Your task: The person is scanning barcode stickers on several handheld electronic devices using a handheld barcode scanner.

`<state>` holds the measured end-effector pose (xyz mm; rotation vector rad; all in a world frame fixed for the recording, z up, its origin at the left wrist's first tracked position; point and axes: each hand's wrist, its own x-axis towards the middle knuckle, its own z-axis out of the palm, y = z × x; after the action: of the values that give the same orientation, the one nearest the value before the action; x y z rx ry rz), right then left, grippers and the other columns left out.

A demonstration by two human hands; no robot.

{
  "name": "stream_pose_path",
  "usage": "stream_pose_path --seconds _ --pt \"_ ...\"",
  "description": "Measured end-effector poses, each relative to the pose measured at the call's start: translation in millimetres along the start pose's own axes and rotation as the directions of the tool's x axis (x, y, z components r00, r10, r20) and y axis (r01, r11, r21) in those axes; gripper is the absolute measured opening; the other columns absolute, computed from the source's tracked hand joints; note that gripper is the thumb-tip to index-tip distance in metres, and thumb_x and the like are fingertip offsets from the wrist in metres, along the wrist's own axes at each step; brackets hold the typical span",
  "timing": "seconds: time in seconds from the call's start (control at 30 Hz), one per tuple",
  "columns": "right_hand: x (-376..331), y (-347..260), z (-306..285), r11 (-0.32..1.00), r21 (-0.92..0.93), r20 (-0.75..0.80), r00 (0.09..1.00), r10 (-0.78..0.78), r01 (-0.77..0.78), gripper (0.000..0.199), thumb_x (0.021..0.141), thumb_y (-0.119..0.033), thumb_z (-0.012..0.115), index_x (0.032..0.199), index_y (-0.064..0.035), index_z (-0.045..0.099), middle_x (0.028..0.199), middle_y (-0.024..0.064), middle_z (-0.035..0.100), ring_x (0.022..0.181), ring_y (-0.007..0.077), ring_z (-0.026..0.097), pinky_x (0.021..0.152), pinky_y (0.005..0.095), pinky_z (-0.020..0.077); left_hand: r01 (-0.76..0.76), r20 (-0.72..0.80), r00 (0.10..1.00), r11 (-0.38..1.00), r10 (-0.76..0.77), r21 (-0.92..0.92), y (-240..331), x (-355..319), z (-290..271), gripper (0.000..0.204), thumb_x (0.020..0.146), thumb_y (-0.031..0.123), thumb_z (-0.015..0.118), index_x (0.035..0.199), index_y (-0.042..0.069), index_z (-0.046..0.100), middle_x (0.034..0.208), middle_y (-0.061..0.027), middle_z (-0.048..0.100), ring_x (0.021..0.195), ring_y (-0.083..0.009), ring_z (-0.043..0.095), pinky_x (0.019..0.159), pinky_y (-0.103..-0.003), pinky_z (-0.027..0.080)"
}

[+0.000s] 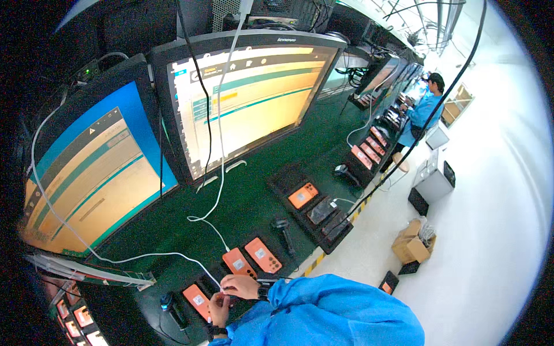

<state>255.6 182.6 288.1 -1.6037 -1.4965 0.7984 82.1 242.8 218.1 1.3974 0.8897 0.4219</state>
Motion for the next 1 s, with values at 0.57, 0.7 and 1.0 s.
stream_pose_path --seconds 0.57,0.7,1.0 --pt "-187.4 252.6 4.1 0.462 0.464 -0.49 0.215 0.845 -0.756 0.056 0.078 -0.018 0.065 0.123 -0.0088 0.032 0.103 0.014 0.05 0.095 0.026 0.052 0.069 0.0385 0.0487 0.789 -0.83 0.401 0.607 -0.388 0.097 -62.5 -42.9 -43.8 0.054 0.074 0.025 0.062 0.117 -0.004 0.046 0.104 -0.0255 0.055 0.101 -0.0433 0.05 0.09 -0.048 0.039" --pt "-68.7 116.5 -40.6 0.044 0.872 -0.173 -0.222 0.959 -0.487 0.053 0.081 -0.026 0.063 0.122 -0.0146 0.03 0.113 0.0123 0.045 0.082 0.0238 0.051 0.055 0.0315 0.0482 0.641 -0.662 0.261 0.639 -0.703 -0.425 -59.6 -27.0 -53.9 0.059 0.075 0.03 0.064 0.12 -0.002 0.042 0.095 -0.0186 0.057 0.057 -0.0271 0.056 0.044 -0.036 0.046" --pt "-73.8 145.0 -63.5 0.258 0.923 -0.191 0.243 0.951 -0.284 0.027 0.082 -0.021 0.063 0.103 -0.0104 0.051 0.085 0.0038 0.056 0.067 0.0153 0.059 0.051 0.0278 0.0502 -0.096 -0.572 0.575 0.646 -0.586 -0.758 -34.5 4.6 -43.2 0.055 0.077 0.008 0.06 0.126 0.011 0.035 0.084 -0.0108 0.053 0.06 -0.0215 0.056 0.052 -0.033 0.048"
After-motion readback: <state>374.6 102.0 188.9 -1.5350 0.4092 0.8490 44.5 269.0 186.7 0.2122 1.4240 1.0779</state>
